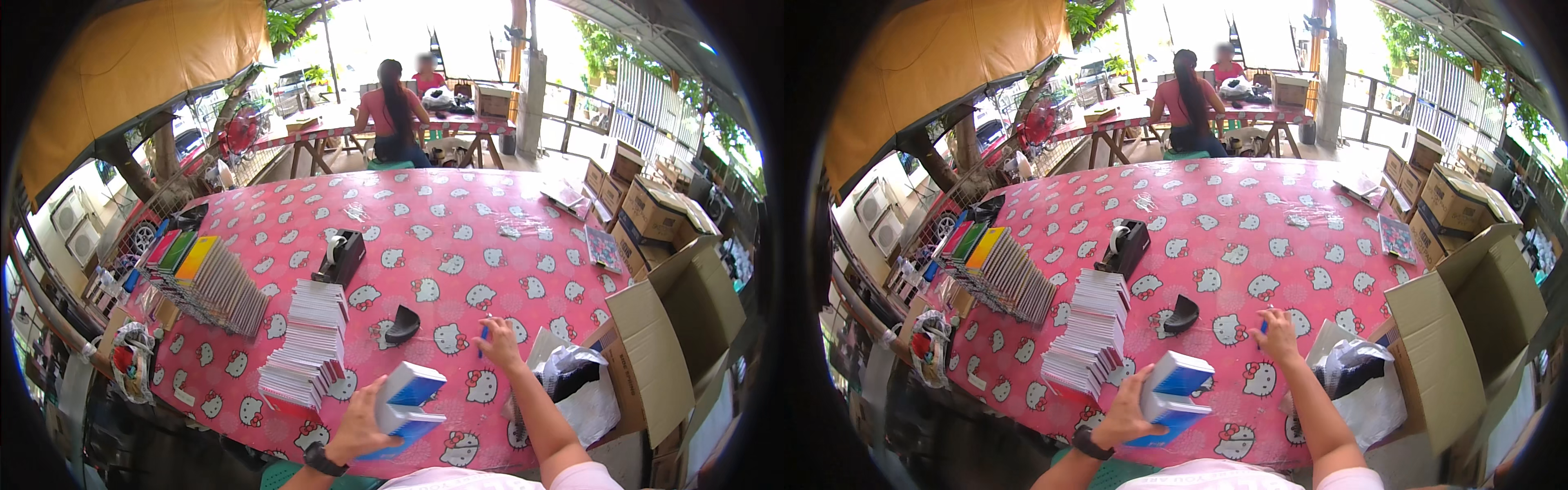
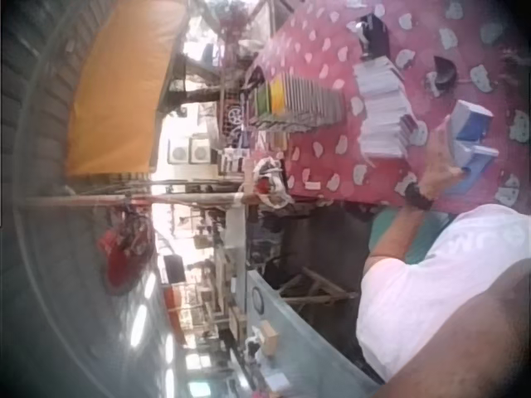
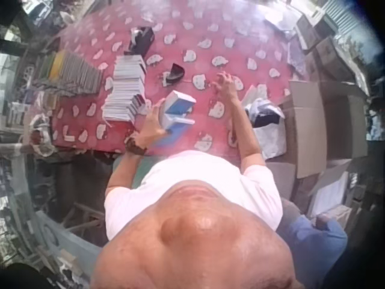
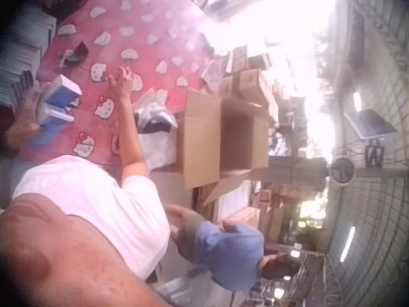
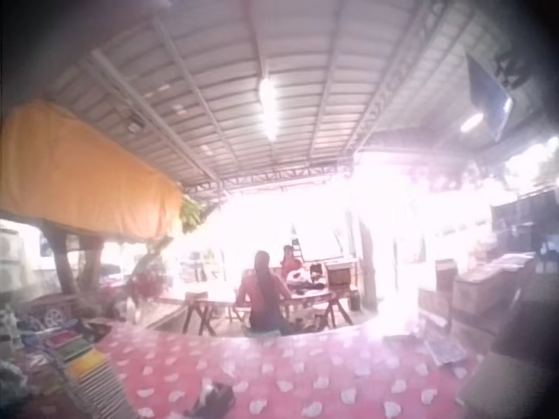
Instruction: The person unpacks red and blue spiral-bound notebooks from a cardboard box, separates them by color, and stacks them on a pink Hello Kitty tablecloth. The person also handles a plastic bag and a black object on the table.
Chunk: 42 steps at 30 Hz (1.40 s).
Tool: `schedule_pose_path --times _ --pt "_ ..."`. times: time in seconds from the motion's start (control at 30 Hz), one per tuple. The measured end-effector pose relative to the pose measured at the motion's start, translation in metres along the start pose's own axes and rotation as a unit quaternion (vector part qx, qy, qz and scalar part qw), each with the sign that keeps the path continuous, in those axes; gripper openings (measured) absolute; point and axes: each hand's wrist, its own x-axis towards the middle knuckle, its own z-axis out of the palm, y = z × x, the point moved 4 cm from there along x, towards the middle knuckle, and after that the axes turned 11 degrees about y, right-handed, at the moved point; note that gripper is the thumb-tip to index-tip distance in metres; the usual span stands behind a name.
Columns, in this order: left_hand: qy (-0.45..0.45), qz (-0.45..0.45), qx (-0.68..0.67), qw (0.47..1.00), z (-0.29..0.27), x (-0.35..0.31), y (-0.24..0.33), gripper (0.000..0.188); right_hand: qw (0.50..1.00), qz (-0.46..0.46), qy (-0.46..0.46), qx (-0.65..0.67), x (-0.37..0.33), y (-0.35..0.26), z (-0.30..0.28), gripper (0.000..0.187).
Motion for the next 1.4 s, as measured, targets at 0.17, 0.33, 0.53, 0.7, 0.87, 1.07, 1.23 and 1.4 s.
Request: schedule_pose_path --times 0.17,0.33,0.53,0.7,0.87,1.07,1.23,1.4 --pt "-0.050 0.110 0.237 0.964 0.057 0.020 -0.004 0.094 0.917 -0.055 -0.297 0.260 -0.070 -0.050 0.009 0.117" --pt "-0.096 0.103 0.318 0.938 0.074 0.010 -0.013 0.105 0.913 -0.055 -0.226 0.335 -0.102 -0.063 0.027 0.138" --pt "-0.131 -0.036 0.326 0.936 0.026 -0.006 -0.018 0.116 0.928 -0.060 -0.216 0.298 -0.108 -0.053 0.034 0.137" --pt "0.077 -0.119 -0.099 0.985 0.023 -0.038 -0.071 0.124 0.932 -0.036 -0.214 0.290 -0.108 -0.068 0.036 0.130" --pt "0.090 -0.079 -0.168 0.979 0.046 -0.039 -0.077 0.125 0.907 -0.039 -0.231 0.350 -0.107 -0.084 0.042 0.127" --pt "-0.017 -0.112 -0.262 0.958 0.034 -0.038 -0.079 0.127 0.917 -0.038 -0.290 0.272 -0.107 -0.073 0.046 0.129" --pt "-0.087 -0.137 -0.296 0.941 0.052 -0.037 -0.093 0.134 0.900 -0.045 -0.261 0.347 -0.107 -0.083 0.048 0.128" --pt "-0.102 -0.129 -0.306 0.938 0.063 -0.036 -0.109 0.142 0.899 -0.068 -0.288 0.322 -0.105 -0.082 0.044 0.125"
